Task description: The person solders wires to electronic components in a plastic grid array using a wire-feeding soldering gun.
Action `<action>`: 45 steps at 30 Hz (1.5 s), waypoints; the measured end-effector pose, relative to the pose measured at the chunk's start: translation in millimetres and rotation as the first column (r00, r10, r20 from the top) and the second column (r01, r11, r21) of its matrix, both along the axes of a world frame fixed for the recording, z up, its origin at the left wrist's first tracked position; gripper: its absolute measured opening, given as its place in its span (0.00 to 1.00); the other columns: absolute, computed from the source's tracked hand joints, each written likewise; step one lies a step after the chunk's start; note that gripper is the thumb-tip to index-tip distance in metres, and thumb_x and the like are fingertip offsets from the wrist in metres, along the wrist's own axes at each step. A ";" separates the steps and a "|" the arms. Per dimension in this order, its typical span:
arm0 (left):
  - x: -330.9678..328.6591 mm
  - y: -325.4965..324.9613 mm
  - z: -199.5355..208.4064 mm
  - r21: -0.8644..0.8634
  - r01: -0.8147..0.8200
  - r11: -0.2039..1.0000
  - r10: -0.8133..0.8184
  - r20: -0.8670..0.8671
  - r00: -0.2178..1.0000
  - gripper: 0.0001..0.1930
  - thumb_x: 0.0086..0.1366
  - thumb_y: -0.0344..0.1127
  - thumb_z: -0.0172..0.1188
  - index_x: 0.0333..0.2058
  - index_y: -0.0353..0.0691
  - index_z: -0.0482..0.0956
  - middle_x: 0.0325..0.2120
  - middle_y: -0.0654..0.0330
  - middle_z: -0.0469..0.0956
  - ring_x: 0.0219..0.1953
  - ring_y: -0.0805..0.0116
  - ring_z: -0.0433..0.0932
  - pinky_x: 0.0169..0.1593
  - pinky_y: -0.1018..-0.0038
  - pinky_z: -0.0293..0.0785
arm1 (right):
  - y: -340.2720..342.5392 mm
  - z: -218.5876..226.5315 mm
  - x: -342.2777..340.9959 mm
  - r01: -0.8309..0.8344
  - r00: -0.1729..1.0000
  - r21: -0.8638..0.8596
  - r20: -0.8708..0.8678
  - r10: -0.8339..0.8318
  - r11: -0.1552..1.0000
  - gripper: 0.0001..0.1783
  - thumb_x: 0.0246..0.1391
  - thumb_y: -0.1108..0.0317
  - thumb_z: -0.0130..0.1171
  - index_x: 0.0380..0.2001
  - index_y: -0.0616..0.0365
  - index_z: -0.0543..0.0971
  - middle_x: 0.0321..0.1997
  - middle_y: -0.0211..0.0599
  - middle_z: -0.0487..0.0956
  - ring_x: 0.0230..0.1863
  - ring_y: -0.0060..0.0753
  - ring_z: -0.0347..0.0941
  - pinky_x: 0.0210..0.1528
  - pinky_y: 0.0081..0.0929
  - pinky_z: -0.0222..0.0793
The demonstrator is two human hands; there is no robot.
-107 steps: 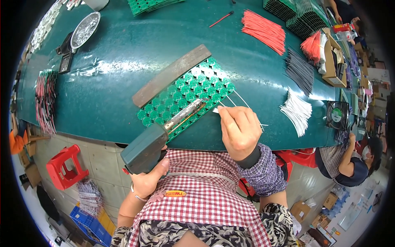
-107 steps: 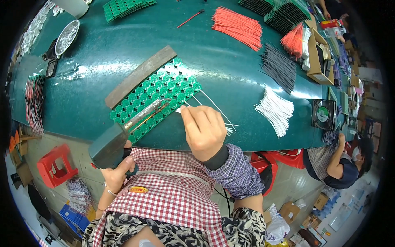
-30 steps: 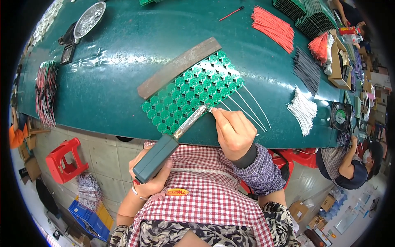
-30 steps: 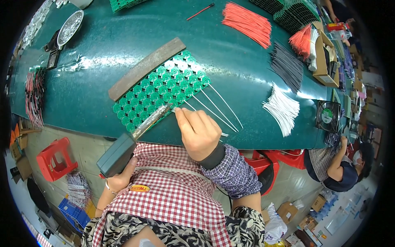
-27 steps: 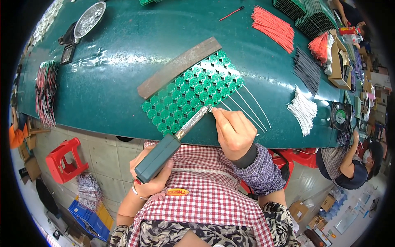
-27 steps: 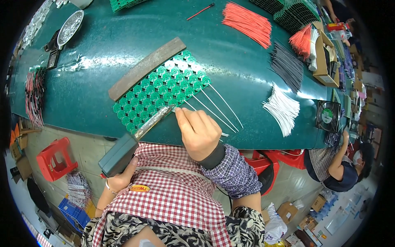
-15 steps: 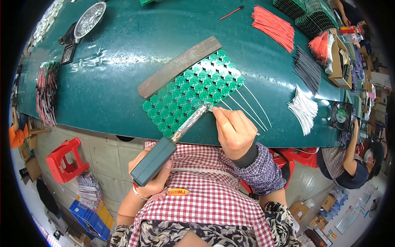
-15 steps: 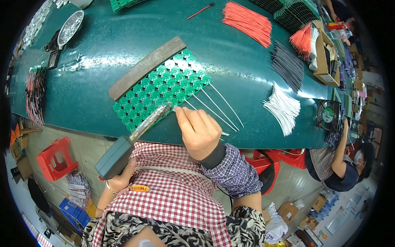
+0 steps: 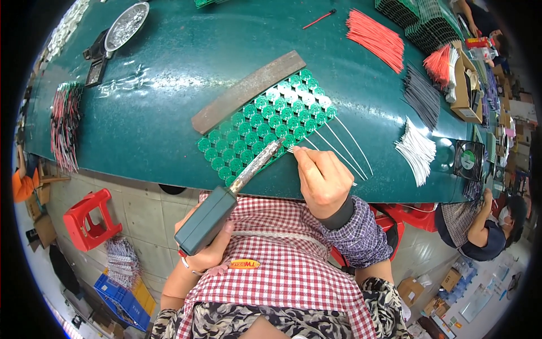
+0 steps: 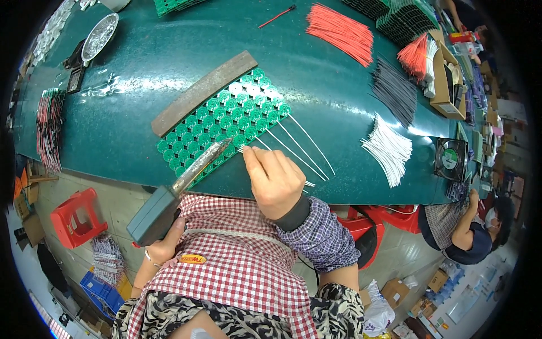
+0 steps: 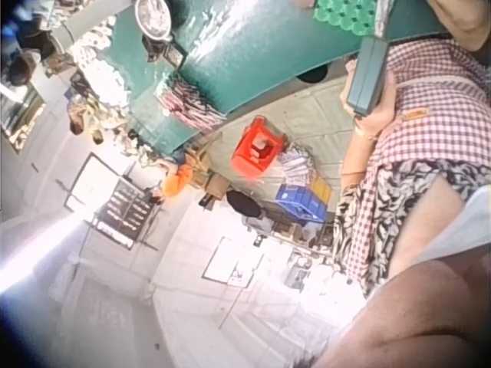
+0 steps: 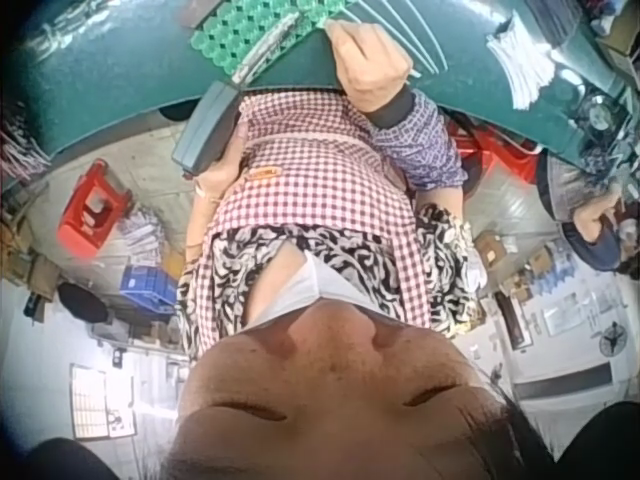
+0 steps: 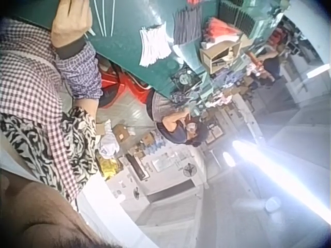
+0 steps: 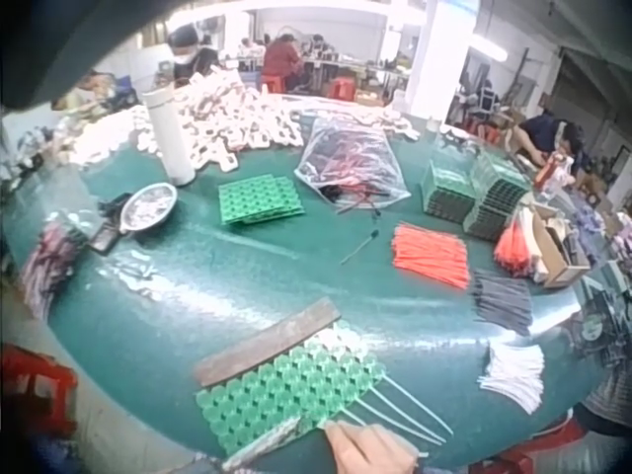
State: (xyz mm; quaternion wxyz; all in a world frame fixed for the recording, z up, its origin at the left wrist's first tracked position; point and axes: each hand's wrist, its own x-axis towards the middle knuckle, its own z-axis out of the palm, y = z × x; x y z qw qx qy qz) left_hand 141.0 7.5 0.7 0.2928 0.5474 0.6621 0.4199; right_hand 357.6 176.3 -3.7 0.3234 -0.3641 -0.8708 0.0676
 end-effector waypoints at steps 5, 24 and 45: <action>-1.1 -3.5 -1.6 -0.018 0.002 1.000 -0.002 -0.002 1.000 0.15 0.48 0.24 0.70 0.38 0.29 0.85 0.35 0.47 0.85 0.35 0.50 0.85 0.41 0.65 0.82 | -1.0 -0.7 0.4 0.011 1.000 0.003 0.005 -0.011 1.000 0.18 0.40 0.86 0.69 0.39 0.66 0.84 0.32 0.40 0.81 0.28 0.35 0.79 0.28 0.27 0.75; -1.5 -13.5 -2.2 -0.013 -0.047 0.999 0.047 0.030 0.998 0.17 0.50 0.23 0.70 0.40 0.28 0.84 0.36 0.45 0.84 0.35 0.52 0.85 0.40 0.67 0.81 | -13.7 -5.4 -5.5 -0.044 0.996 0.047 -0.073 0.047 0.998 0.18 0.41 0.84 0.67 0.40 0.66 0.83 0.32 0.40 0.82 0.30 0.36 0.79 0.29 0.28 0.75; 3.9 -7.9 1.5 -0.026 -0.012 1.000 0.014 0.076 0.997 0.13 0.47 0.21 0.69 0.35 0.30 0.83 0.30 0.51 0.81 0.27 0.57 0.82 0.32 0.70 0.78 | -13.4 -2.0 -8.1 -0.042 0.999 0.056 0.024 0.041 0.998 0.18 0.39 0.84 0.68 0.39 0.67 0.84 0.32 0.40 0.81 0.30 0.35 0.78 0.29 0.28 0.75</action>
